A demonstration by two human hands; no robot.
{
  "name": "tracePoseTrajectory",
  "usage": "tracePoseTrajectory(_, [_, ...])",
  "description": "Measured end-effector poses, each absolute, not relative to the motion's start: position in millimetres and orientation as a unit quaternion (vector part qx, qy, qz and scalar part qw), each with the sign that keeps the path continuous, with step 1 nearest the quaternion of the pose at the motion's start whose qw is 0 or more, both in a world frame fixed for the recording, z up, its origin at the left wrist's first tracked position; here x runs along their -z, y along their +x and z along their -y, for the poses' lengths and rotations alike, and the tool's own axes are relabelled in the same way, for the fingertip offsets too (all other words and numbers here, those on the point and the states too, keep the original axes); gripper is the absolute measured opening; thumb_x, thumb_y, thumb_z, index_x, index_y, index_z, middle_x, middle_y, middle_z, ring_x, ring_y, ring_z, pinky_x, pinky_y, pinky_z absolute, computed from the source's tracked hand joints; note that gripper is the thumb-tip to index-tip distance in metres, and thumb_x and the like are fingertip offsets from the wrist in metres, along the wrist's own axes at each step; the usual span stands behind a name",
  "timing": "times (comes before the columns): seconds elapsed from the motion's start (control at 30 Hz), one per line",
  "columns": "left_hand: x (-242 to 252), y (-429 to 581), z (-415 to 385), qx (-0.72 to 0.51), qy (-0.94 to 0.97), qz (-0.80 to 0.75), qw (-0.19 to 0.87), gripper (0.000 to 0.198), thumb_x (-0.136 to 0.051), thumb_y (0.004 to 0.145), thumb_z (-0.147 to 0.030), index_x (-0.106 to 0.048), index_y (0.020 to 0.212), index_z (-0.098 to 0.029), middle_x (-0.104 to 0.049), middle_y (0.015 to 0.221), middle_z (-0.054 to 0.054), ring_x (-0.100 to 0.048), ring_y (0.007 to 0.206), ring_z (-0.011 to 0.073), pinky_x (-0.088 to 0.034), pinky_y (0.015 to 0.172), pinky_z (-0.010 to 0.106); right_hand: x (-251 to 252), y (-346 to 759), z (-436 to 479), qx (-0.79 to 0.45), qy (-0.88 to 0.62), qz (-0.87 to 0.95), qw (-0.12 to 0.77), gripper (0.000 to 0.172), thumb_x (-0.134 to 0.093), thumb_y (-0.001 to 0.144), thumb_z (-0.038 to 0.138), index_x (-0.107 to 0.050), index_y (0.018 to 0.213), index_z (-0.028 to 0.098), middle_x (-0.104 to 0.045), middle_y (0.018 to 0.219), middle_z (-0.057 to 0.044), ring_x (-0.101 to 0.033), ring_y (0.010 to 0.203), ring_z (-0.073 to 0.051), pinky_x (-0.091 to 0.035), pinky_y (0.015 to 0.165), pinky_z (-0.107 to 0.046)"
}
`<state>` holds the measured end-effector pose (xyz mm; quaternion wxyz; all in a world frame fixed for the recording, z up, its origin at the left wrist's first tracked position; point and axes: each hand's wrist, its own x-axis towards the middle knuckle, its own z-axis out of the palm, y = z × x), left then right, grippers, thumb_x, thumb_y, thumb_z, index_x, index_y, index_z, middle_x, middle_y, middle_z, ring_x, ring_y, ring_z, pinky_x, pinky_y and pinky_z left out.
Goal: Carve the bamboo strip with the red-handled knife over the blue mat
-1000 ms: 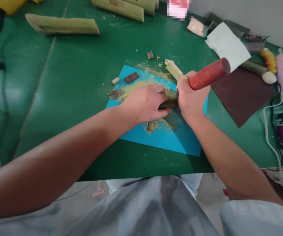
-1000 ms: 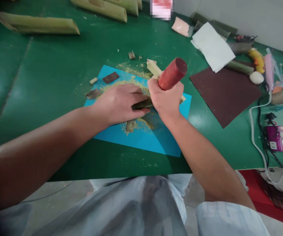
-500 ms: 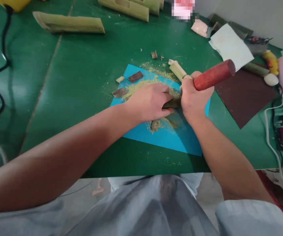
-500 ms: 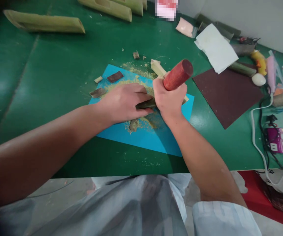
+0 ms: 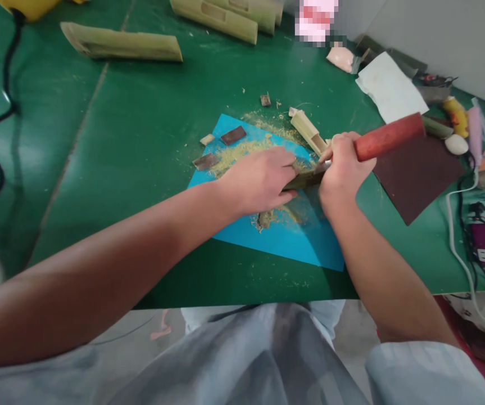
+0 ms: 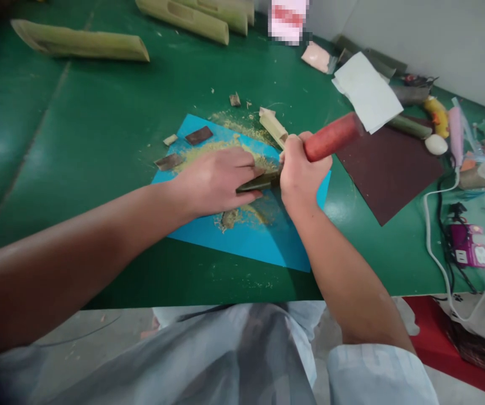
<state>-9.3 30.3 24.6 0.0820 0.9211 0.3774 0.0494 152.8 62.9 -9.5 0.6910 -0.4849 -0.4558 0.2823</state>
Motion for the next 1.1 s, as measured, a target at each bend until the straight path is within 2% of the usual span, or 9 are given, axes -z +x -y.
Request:
tracePoseTrajectory(0.2, [-24.8,-10.0,-29.3,-0.050,0.921,-0.380,0.066,0.035,-0.055,0.101,-0.041,-0.074,0.103,-0.012,-0.070,0.103,0.014,-0.066,0.103,0.0290,-0.050,0.087,0.037,9.2,152.5,-59.4,-0.256,-0.500,0.511,0.651,0.041,-0.056,0.096,0.042,-0.039,0.062,0.026,-0.040,0.055,0.006,-0.053,0.050,-0.011,-0.047,0.049,-0.027])
tracePoseTrajectory(0.37, [-21.9,-11.7,-28.4,-0.047,0.921,-0.379,0.070,0.038,-0.055,0.101,-0.042,-0.074,0.107,-0.010,-0.069,0.103,0.015,-0.065,0.103,0.0300,-0.050,0.086,0.038,1.0,153.4,-51.8,-0.305,-0.501,0.493,0.643,0.046,-0.066,0.088,0.035,-0.039,0.053,0.025,-0.041,0.051,0.007,-0.044,0.047,-0.009,-0.043,0.045,-0.024])
tracePoseTrajectory(0.57, [-16.5,-13.9,-30.1,-0.079,0.926,-0.364,0.065,0.037,-0.055,0.100,-0.042,-0.074,0.104,-0.010,-0.068,0.100,0.015,-0.065,0.098,0.0299,-0.050,0.083,0.039,-0.1,154.2,-50.7,-0.323,-0.510,0.495,0.625,0.048,-0.072,0.088,0.040,-0.042,0.054,0.024,-0.044,0.054,0.008,-0.045,0.050,-0.008,-0.051,0.053,-0.025])
tracePoseTrajectory(0.7, [-13.9,-15.4,-30.6,-0.098,0.927,-0.356,0.064,0.036,-0.053,0.100,-0.042,-0.074,0.102,-0.013,-0.068,0.099,0.014,-0.065,0.098,0.0302,-0.051,0.083,0.040,-1.1,153.1,-49.5,-0.300,-0.505,0.499,0.637,0.044,-0.069,0.090,0.039,-0.046,0.055,0.024,-0.045,0.055,0.007,-0.047,0.051,-0.009,-0.048,0.052,-0.025])
tracePoseTrajectory(0.87, [-14.2,-14.8,-30.0,-0.077,0.925,-0.365,0.065,0.037,-0.053,0.100,-0.041,-0.074,0.105,-0.011,-0.068,0.100,0.015,-0.066,0.098,0.0320,-0.051,0.082,0.042,-1.5,153.8,-49.5,-0.300,-0.499,0.506,0.637,0.046,-0.069,0.089,0.037,-0.043,0.052,0.025,-0.045,0.053,0.006,-0.045,0.050,-0.009,-0.044,0.048,-0.025])
tracePoseTrajectory(1.1, [-12.9,-16.8,-30.2,-0.103,0.925,-0.359,0.069,0.034,-0.053,0.100,-0.041,-0.073,0.102,-0.013,-0.068,0.099,0.014,-0.065,0.097,0.0306,-0.050,0.080,0.040,1.9,156.4,-51.4,-0.301,-0.508,0.503,0.631,0.046,-0.070,0.089,0.041,-0.042,0.057,0.024,-0.043,0.057,0.007,-0.046,0.053,-0.009,-0.052,0.057,-0.026])
